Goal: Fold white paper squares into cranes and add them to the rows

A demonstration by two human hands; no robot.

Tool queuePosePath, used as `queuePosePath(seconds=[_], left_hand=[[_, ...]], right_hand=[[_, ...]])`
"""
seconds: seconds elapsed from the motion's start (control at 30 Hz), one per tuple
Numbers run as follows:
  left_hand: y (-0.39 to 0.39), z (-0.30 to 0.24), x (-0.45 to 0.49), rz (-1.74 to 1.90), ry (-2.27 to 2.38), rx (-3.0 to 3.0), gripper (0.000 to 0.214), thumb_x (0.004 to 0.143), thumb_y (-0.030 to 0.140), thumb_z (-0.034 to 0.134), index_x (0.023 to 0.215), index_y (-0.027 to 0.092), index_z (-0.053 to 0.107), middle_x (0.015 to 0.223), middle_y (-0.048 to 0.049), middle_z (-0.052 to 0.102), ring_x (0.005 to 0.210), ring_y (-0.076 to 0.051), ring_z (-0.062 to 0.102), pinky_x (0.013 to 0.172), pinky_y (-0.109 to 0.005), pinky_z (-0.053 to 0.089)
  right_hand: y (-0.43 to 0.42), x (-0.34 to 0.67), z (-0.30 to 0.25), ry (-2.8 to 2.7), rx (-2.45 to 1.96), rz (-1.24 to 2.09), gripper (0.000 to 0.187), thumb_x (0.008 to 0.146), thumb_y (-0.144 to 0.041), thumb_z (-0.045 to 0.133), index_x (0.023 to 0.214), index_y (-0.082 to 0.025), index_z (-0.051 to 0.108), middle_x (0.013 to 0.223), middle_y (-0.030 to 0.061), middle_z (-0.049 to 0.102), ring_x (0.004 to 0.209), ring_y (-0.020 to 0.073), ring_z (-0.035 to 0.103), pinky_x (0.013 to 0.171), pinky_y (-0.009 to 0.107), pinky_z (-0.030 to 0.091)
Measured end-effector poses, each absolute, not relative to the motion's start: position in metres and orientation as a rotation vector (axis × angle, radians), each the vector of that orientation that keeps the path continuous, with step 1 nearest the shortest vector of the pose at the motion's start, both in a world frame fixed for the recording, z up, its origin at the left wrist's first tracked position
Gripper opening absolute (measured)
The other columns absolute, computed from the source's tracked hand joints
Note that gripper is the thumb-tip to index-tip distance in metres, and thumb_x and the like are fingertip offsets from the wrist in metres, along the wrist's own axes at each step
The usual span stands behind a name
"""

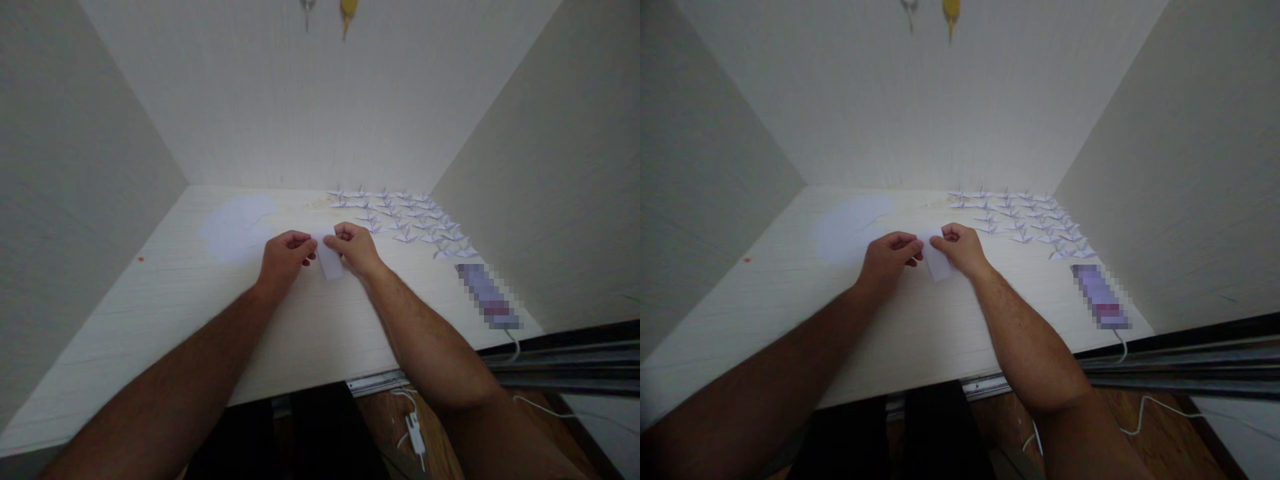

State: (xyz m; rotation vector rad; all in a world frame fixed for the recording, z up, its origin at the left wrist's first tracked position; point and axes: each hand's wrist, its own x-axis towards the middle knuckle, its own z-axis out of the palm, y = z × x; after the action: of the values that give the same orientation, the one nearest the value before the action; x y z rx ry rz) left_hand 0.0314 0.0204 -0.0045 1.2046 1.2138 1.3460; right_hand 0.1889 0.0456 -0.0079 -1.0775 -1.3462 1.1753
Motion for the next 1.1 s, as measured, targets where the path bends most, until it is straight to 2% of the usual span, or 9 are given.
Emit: queuePosePath(seconds=[0.63, 1.1], left_hand=[[0.0198, -0.0024, 0.0325, 1.319, 1.207, 1.201, 0.015, 0.067, 0.027, 0.072, 0.072, 0.014, 0.064, 0.056, -0.0027, 0.065, 0.05, -0.013, 0.058, 0.047, -0.023, 0.044], [0.0197, -0.0008, 0.0326, 1.301, 1.246, 1.189, 0.015, 0.066, 0.028, 0.071, 0.069, 0.015, 0.064, 0.056, -0.0022, 0.064, 0.05, -0.012, 0.057, 0.048, -0.023, 0.043]], right_hand=[[0.0457, 0.1877, -0.0074, -1.37, -1.095, 1.142, 0.026, 0.061, -0.034, 0.075, 0.075, -0.018, 0.059, 0.064, -0.0025, 0.062, 0.052, 0.0096, 0.052, 0.05, 0.023, 0.039], [0.0456, 0.1873, -0.0062, -1.386, -1.076, 1.135, 0.023, 0.061, -0.031, 0.075, 0.072, -0.018, 0.059, 0.06, -0.0043, 0.058, 0.05, 0.009, 0.049, 0.05, 0.023, 0.038]])
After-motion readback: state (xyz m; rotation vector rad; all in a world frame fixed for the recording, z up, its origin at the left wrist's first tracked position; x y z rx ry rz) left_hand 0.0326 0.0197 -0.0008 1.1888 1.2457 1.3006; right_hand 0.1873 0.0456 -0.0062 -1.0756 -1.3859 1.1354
